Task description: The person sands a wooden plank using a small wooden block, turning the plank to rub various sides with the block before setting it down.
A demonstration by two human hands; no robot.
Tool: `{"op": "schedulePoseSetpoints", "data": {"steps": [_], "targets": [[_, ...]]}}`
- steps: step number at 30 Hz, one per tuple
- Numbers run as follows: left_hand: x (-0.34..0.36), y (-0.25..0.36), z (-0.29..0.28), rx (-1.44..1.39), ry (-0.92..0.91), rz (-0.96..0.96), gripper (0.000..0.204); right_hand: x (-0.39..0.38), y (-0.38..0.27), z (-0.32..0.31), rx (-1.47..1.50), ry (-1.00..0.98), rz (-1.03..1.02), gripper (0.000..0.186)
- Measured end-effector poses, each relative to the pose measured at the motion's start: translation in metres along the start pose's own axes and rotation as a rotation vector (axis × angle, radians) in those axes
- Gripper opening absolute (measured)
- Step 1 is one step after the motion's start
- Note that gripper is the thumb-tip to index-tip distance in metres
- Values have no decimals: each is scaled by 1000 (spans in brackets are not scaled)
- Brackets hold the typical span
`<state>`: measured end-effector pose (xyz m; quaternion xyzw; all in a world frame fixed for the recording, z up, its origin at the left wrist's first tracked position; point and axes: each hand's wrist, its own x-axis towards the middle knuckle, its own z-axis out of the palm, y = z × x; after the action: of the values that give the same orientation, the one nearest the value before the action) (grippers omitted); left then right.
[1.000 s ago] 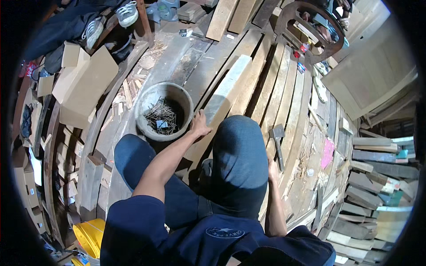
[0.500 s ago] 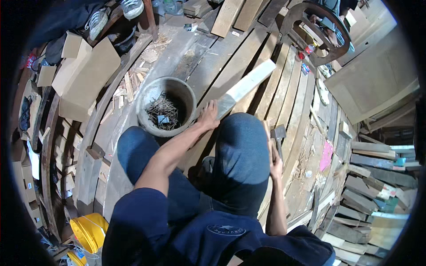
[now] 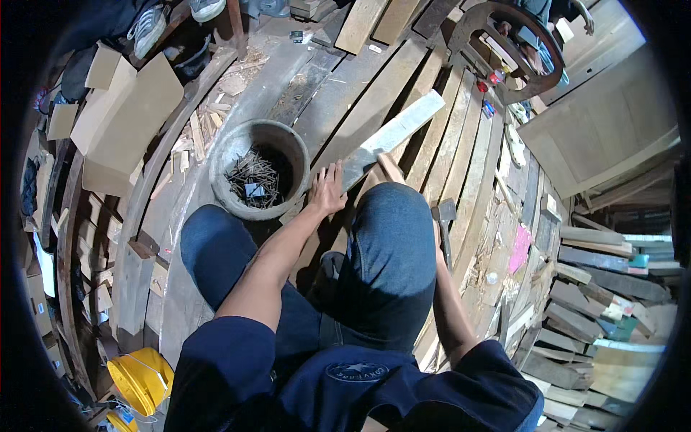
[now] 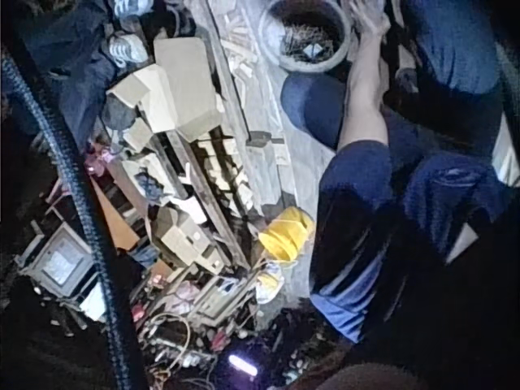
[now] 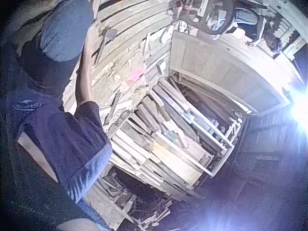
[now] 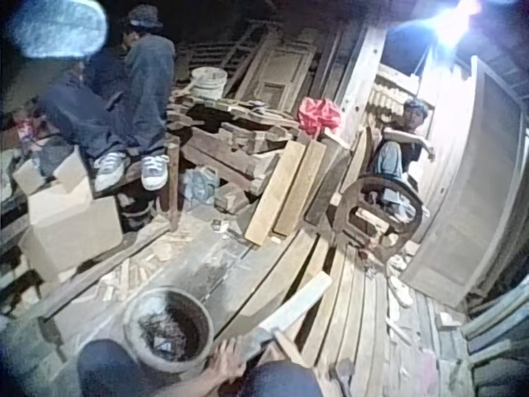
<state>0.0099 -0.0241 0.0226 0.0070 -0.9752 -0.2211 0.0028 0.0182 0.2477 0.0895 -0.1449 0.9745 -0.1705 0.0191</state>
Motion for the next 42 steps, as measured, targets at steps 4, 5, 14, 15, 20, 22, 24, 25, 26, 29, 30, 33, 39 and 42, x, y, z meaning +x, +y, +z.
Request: {"op": "schedulePoseSetpoints", "data": {"steps": [4, 5, 14, 15, 20, 22, 24, 25, 26, 29, 30, 33, 39, 42], "targets": [[2, 6, 3, -58, 19, 37, 88, 53, 25, -1, -235, -53, -318, 41], [1, 3, 4, -55, 26, 46, 88, 67, 28, -6, -284, -74, -257, 43], [10, 9, 10, -83, 65, 87, 89, 140, 66, 8, -38, 170, 96, 37], [6, 1, 10, -80, 33, 69, 89, 127, 40, 21, -109, 56, 122, 40], [6, -4, 12, -60, 30, 64, 91, 98, 44, 28, -215, -162, -109, 52], [1, -6, 8, -62, 8, 41, 92, 123, 48, 10, -289, -93, -172, 51], [8, 4, 11, -63, 16, 67, 93, 170, 89, 2, -228, 80, -57, 50], [11, 8, 13, -84, 15, 75, 93, 192, 107, -3, -208, 174, 7, 48], [14, 10, 14, -102, 12, 80, 93, 210, 117, -6, -185, 266, 69, 46], [11, 7, 8, -140, -73, 30, 93, 222, 92, -6, -185, 204, 127, 41], [16, 16, 9, -156, -64, 42, 93, 221, 96, -7, -147, 283, 122, 40], [4, -7, 12, -83, 27, 45, 94, 165, 19, 32, -5, 159, 198, 39], [5, -3, 10, -44, 41, 81, 94, 98, 33, 30, -281, 23, -28, 45], [6, 4, 8, -55, -10, 71, 94, 155, 64, 15, -227, 179, 13, 39]]}}
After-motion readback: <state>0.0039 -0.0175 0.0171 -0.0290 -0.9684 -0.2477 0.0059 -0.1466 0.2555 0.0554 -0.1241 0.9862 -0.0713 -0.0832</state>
